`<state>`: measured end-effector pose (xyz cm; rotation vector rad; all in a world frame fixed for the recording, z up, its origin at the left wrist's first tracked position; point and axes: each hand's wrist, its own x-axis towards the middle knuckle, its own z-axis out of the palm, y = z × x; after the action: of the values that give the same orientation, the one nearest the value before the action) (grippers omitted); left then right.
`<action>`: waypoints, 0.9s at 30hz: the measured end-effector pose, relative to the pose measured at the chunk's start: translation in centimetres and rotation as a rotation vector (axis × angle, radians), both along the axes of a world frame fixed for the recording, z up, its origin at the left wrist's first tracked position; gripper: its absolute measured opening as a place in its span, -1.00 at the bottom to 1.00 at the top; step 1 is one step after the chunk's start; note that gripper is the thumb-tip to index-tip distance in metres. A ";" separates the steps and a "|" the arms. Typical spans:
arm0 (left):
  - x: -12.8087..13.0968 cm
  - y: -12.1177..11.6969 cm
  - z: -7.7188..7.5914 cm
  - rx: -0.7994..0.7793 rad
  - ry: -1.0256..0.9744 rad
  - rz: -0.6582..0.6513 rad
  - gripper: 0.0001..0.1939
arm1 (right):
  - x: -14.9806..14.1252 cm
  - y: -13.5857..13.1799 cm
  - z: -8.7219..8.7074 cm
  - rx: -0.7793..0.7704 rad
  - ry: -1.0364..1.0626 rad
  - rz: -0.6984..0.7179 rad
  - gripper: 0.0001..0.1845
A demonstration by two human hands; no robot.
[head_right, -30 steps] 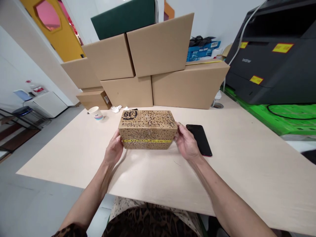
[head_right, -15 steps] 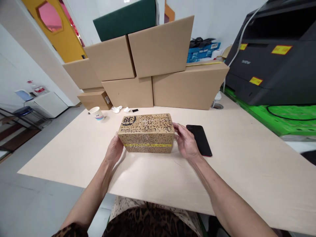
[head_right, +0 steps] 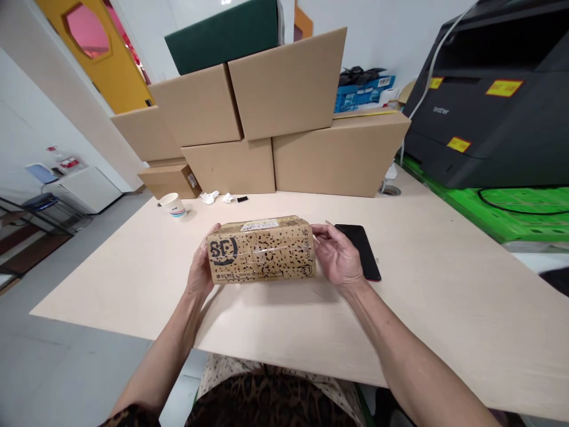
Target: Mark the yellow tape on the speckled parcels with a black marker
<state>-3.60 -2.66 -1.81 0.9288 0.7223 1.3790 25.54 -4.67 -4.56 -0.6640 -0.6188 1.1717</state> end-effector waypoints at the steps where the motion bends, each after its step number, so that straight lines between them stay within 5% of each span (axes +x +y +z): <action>1: 0.1 -0.1 0.0 -0.019 -0.002 -0.004 -0.38 | -0.1 0.0 0.0 -0.013 -0.013 -0.003 -0.76; 13: 0.4 0.4 -0.8 -0.066 -0.004 0.028 -0.36 | -0.9 -0.1 0.2 -0.104 -0.112 -0.015 -0.75; 17: 0.8 0.2 -0.5 -0.187 0.026 -0.135 -0.41 | -1.3 0.0 -0.3 -0.198 -0.163 -0.027 -0.71; 20: 0.7 -0.1 0.1 -0.092 0.018 -0.184 -0.39 | -1.2 -0.2 0.1 -0.134 -0.154 -0.010 -0.67; 24: 0.0 -0.4 0.7 0.094 -0.020 -0.046 -0.38 | -0.6 -0.7 1.2 -0.010 -0.054 -0.018 -0.64; 27: -0.2 -0.2 0.5 0.095 -0.030 0.002 -0.39 | -0.2 -0.9 1.4 -0.024 -0.037 -0.012 -0.67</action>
<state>-3.78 -2.87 -1.31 0.9803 0.6402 1.4364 25.34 -5.53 -3.17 -0.7100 -0.6323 1.1589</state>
